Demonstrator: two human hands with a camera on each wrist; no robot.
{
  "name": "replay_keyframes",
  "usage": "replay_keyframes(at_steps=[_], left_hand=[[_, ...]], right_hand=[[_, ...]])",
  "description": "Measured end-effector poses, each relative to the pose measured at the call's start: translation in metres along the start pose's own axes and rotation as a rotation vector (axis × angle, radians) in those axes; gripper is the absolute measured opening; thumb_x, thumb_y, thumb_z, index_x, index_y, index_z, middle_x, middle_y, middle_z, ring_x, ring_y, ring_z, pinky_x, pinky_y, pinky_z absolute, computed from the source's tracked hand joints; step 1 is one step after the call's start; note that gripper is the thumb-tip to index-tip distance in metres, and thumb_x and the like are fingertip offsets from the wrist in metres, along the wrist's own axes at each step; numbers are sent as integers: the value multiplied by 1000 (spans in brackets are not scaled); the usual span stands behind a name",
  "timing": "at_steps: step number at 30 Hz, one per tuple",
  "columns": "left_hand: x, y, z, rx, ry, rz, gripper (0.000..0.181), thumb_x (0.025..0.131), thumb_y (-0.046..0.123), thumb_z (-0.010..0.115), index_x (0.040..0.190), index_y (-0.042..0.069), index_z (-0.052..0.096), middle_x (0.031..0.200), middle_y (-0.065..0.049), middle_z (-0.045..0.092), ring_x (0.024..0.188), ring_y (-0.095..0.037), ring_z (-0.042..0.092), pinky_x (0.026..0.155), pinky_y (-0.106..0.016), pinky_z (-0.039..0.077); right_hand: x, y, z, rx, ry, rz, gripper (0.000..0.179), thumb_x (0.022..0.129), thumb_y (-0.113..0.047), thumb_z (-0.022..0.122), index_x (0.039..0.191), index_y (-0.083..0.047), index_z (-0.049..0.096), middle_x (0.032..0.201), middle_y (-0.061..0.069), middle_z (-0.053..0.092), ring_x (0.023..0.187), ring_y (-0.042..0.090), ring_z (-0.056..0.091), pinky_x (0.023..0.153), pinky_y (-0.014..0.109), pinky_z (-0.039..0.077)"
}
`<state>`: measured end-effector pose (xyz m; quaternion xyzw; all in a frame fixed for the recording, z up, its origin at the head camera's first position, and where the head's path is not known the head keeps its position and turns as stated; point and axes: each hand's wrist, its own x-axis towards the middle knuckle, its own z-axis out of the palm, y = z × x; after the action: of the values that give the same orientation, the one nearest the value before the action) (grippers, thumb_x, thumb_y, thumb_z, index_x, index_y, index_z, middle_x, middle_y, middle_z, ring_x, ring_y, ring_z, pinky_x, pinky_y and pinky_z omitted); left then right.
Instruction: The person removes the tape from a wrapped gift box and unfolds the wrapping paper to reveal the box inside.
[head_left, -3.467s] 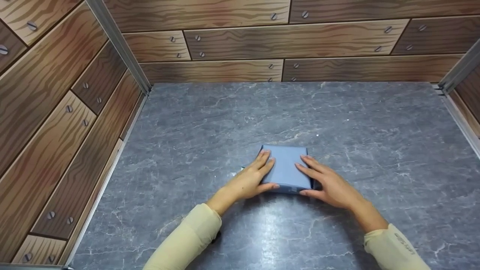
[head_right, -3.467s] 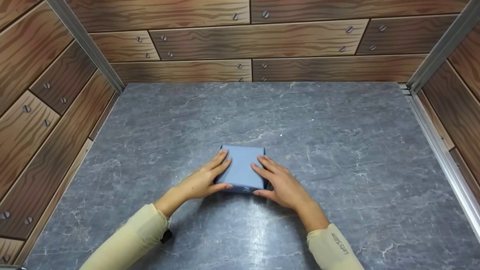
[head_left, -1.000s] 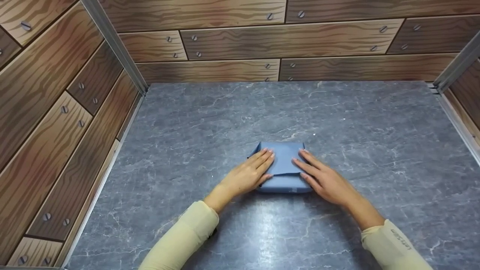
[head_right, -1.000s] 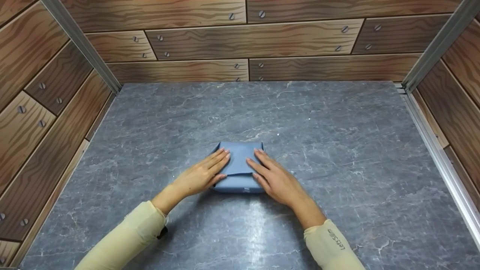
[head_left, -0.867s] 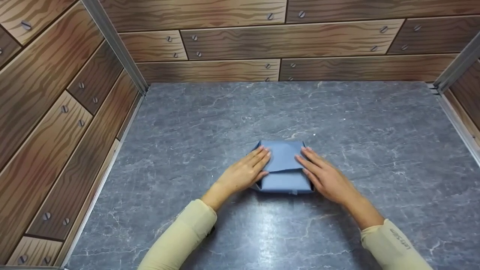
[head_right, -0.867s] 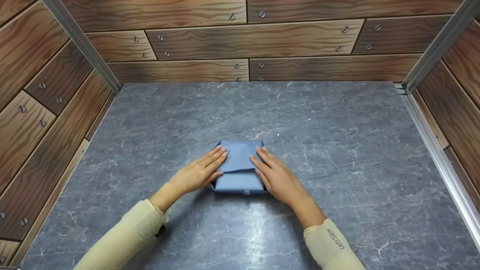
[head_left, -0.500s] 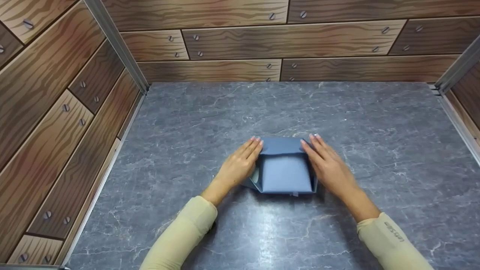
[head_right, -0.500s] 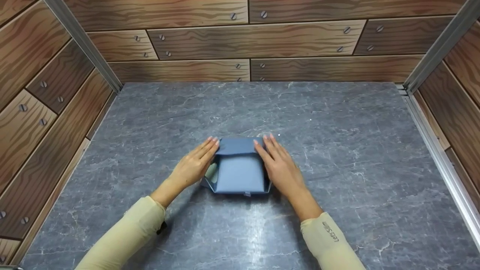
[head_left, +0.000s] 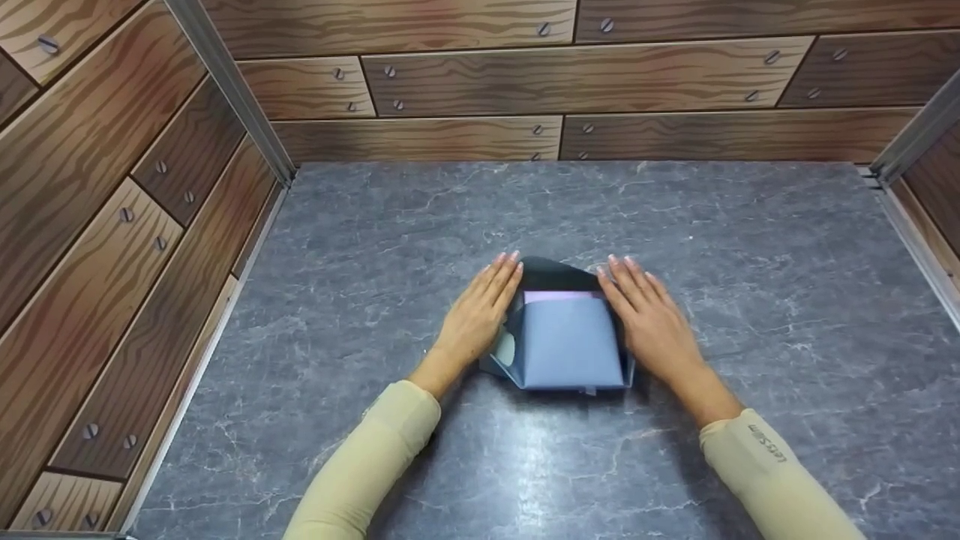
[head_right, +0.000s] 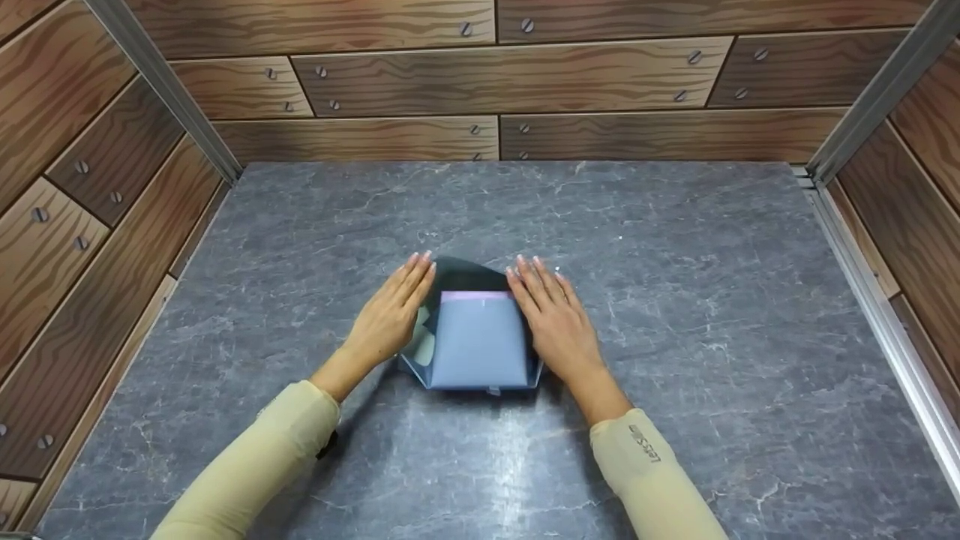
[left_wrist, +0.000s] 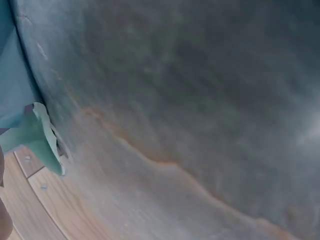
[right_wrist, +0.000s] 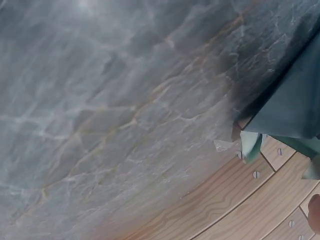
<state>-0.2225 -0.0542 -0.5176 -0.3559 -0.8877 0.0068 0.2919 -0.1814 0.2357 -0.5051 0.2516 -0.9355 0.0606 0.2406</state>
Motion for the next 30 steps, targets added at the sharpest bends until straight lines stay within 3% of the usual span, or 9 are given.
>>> replay_keyframes(at_steps=[7,14,17,23,30], left_hand=[[0,-3,1,80,-88,-35,51,100,10,38,149,0,33,158,-11,31,147,-23,30,122,-33,25],[4,-4,5,131,-175,-67,55,98,11,36,151,2,30,160,-9,27,149,-22,25,123,-33,22],[7,-5,8,128,-212,-90,57,97,16,38,151,2,29,161,-8,24,150,-22,22,123,-33,20],[12,-6,13,105,-296,-149,60,99,25,39,153,1,25,163,-7,18,151,-21,17,124,-33,15],[15,-6,19,71,-339,-187,59,101,25,38,153,0,23,163,-8,19,151,-22,17,124,-33,15]], right_hand=[[5,2,4,-65,-58,90,67,90,-8,54,153,-13,30,159,8,29,147,31,27,118,56,23],[13,1,12,-121,41,110,59,96,-19,48,152,-16,32,158,3,32,149,25,25,117,57,23],[16,2,15,-162,42,119,59,97,-21,48,153,-15,32,158,2,32,149,24,25,117,57,23],[22,6,18,-191,-75,161,60,97,-20,49,153,-11,30,160,3,29,148,26,25,119,55,19],[24,12,24,-105,-260,221,60,100,-19,44,154,-7,23,162,9,22,150,30,17,121,56,12]])
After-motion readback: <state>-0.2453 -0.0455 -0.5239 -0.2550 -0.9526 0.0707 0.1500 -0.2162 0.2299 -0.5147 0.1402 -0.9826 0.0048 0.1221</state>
